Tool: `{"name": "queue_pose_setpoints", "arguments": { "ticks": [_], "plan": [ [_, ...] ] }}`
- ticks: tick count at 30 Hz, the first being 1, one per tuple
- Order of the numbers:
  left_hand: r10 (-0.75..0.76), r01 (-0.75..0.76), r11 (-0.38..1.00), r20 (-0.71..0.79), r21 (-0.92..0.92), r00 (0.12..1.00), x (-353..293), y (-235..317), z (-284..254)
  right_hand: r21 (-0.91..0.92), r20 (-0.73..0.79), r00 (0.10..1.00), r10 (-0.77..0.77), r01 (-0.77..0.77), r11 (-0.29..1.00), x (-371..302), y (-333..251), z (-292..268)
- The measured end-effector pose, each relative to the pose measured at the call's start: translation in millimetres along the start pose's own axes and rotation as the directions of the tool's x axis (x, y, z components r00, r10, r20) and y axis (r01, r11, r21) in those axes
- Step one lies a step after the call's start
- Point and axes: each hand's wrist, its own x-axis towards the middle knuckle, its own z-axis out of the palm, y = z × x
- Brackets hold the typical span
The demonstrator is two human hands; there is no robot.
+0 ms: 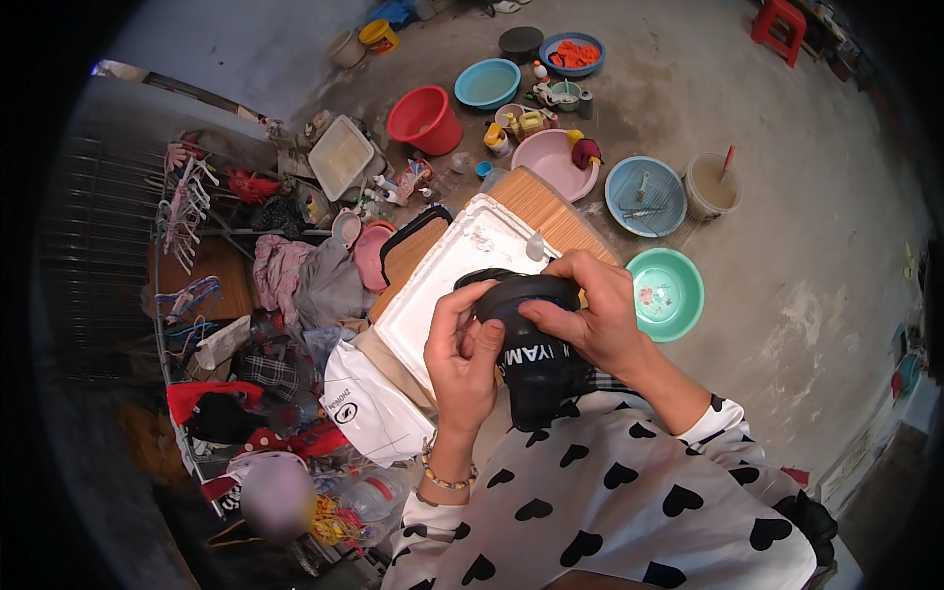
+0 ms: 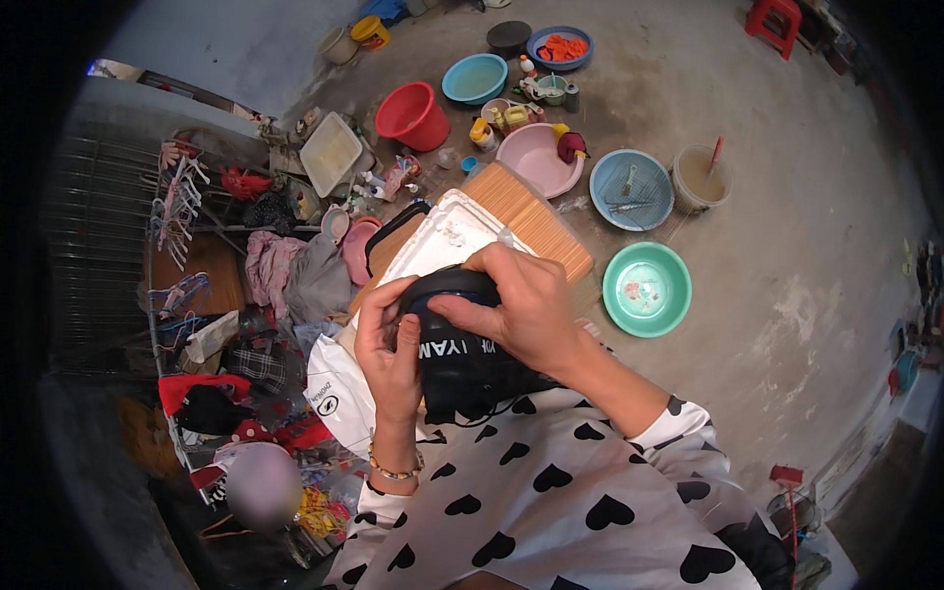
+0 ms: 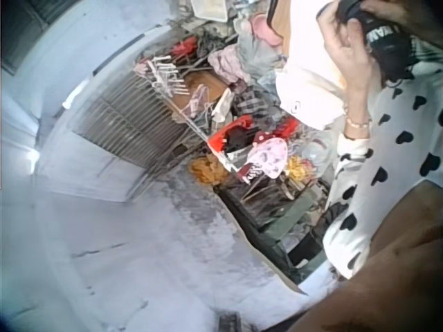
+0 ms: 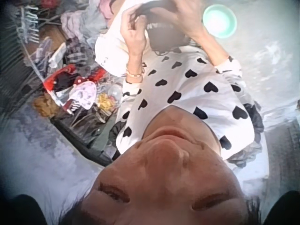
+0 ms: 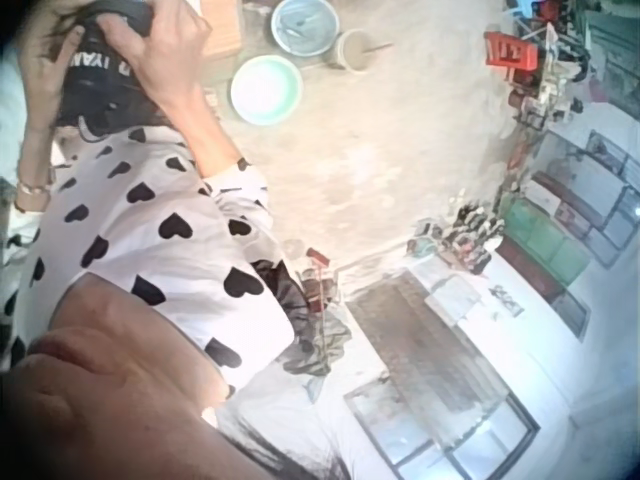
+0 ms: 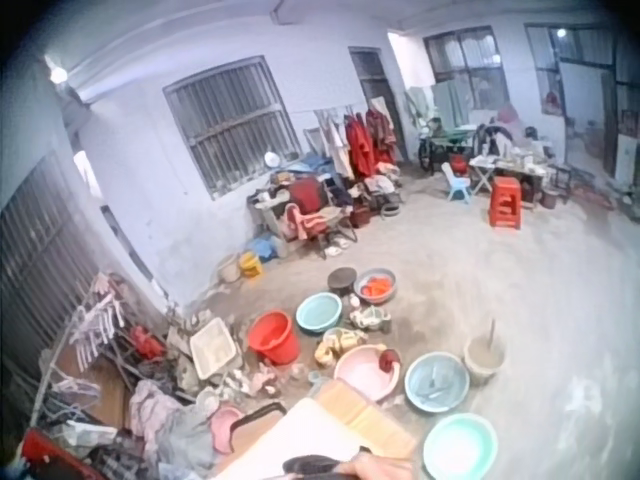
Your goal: The person applies glue from a small white bottle to the side and inner rim of a black shoe, then presses the edges together to bond them.
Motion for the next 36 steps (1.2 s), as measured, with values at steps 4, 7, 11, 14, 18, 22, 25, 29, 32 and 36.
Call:
{"name": "queue_pose_setpoints", "arguments": {
  "ticks": [4,7,11,14,18,22,25,29,32,36],
  "plan": [
    [0.0,0.001,0.999,-0.03,0.044,1.0,3.3,-1.9,-3.8,-0.038,0.015,0.999,0.04,-0.039,0.999,7.1,-5.1,3.4],
    [0.015,-0.014,1.0,-0.035,0.021,0.999,6.3,-5.2,-6.6,-0.089,-0.008,1.0,-0.026,0.025,0.996,12.1,-2.7,7.2],
    [0.028,-0.027,0.999,-0.041,0.028,0.999,7.3,-10.8,-9.7,-0.095,-0.011,0.999,-0.053,0.052,0.994,16.1,-2.5,8.6],
    [0.028,-0.027,1.0,-0.055,0.007,0.998,5.7,-10.2,-10.4,-0.089,-0.008,0.998,-0.064,0.063,0.994,16.2,-3.1,10.1],
    [0.032,-0.032,0.999,-0.064,0.004,0.997,3.3,-11.0,-10.2,-0.091,-0.009,0.998,-0.068,0.067,0.994,14.2,-2.9,11.6],
    [0.028,-0.024,0.998,-0.086,0.051,0.996,5.4,-12.5,-10.9,-0.094,-0.006,0.998,-0.069,0.068,0.993,15.4,2.4,13.0],
    [-0.012,0.021,0.997,-0.121,0.077,0.993,18.0,-7.3,-8.6,0.016,0.05,0.995,0.082,-0.082,0.996,25.6,18.0,17.8],
    [0.062,-0.037,0.975,-0.108,0.219,0.992,54.0,-8.1,-12.4,0.337,0.175,0.952,0.25,-0.296,0.894,55.1,39.3,28.2],
    [0.12,-0.078,0.94,-0.111,0.331,0.987,83.8,2.9,-7.6,0.455,0.252,0.943,0.217,-0.314,0.833,82.1,59.0,26.2],
    [0.079,0.039,0.792,-0.166,0.609,0.983,115.3,4.0,-5.4,0.544,0.292,0.907,0.304,-0.419,0.727,88.8,73.1,28.9]
  ]
}}
